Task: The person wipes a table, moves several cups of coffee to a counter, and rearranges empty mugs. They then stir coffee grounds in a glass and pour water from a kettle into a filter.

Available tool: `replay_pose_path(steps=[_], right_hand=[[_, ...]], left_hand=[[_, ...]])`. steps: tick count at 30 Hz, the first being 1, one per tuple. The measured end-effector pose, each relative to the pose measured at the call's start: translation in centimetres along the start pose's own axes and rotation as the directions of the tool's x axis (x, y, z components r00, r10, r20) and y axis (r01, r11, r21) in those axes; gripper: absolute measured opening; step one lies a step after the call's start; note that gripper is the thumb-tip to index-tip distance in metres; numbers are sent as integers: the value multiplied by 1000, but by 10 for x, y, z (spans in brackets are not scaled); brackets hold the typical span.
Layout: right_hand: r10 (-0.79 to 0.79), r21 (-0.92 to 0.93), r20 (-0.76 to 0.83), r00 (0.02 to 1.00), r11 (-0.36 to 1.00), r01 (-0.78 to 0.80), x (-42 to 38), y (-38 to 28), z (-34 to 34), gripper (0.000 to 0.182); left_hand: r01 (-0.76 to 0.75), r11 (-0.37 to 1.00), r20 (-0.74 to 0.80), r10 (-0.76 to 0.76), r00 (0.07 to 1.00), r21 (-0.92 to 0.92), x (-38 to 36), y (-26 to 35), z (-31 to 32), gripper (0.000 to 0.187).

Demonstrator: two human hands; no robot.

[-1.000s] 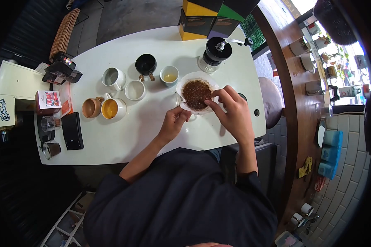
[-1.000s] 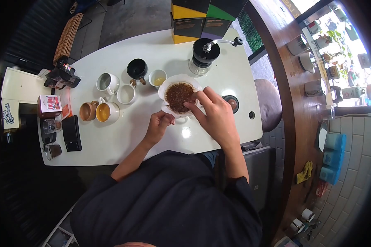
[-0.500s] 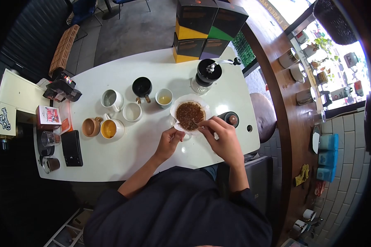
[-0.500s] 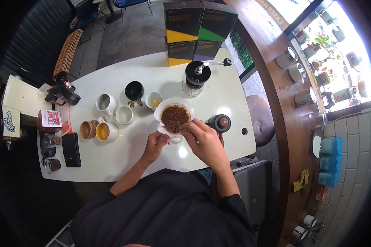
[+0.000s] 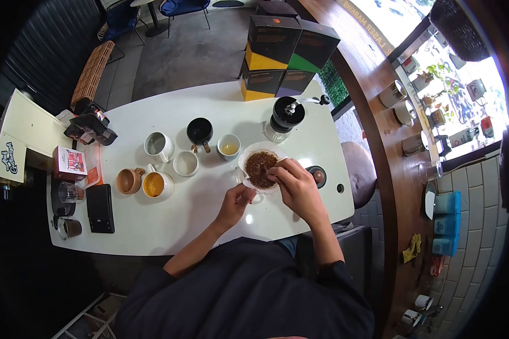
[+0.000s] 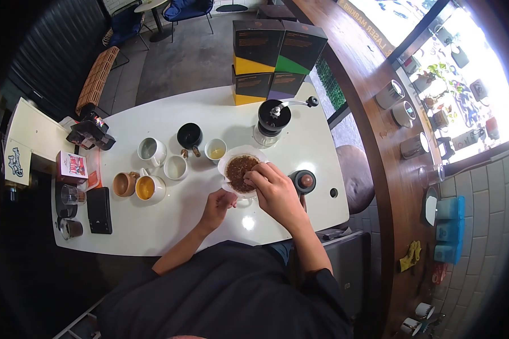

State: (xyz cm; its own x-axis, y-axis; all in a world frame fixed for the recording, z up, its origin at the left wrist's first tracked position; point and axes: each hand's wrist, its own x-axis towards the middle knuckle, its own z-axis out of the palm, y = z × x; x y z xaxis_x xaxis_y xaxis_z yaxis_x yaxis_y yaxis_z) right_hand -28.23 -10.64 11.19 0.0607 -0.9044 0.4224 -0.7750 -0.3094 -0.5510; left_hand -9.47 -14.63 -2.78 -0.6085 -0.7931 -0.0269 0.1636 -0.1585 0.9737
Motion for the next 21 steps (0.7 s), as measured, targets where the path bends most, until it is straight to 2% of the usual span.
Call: replay_pose_path(steps=[2,9,11,14,19,21], right_hand=[[4,-34,0,1000,999,-4,1,0,-1,15],[-18,27,-10,1000,999,19,1,-2,1,12],[-9,-9,-57,998,1000,8,3,-3,2,11],[3,-39,-24,1000,999,-4,0,0,3,10],[34,40,-48,998,999,-32,-2,2,5,9],[18,-72,-74,997,997,-23,-3,5,7,8]], left_hand=[[0,1000,-5,0,1000,10,0,1,1,43],[-66,998,-24,66,998,8,0,2,5,41],[-42,999,-31,42,999,-3,0,2,5,40],[-21,1000,-34,21,999,-6,1,4,6,39],[-6,1000,-32,7,999,14,0,3,5,39],[2,1000,-34,-2,999,-1,1,3,6,40]])
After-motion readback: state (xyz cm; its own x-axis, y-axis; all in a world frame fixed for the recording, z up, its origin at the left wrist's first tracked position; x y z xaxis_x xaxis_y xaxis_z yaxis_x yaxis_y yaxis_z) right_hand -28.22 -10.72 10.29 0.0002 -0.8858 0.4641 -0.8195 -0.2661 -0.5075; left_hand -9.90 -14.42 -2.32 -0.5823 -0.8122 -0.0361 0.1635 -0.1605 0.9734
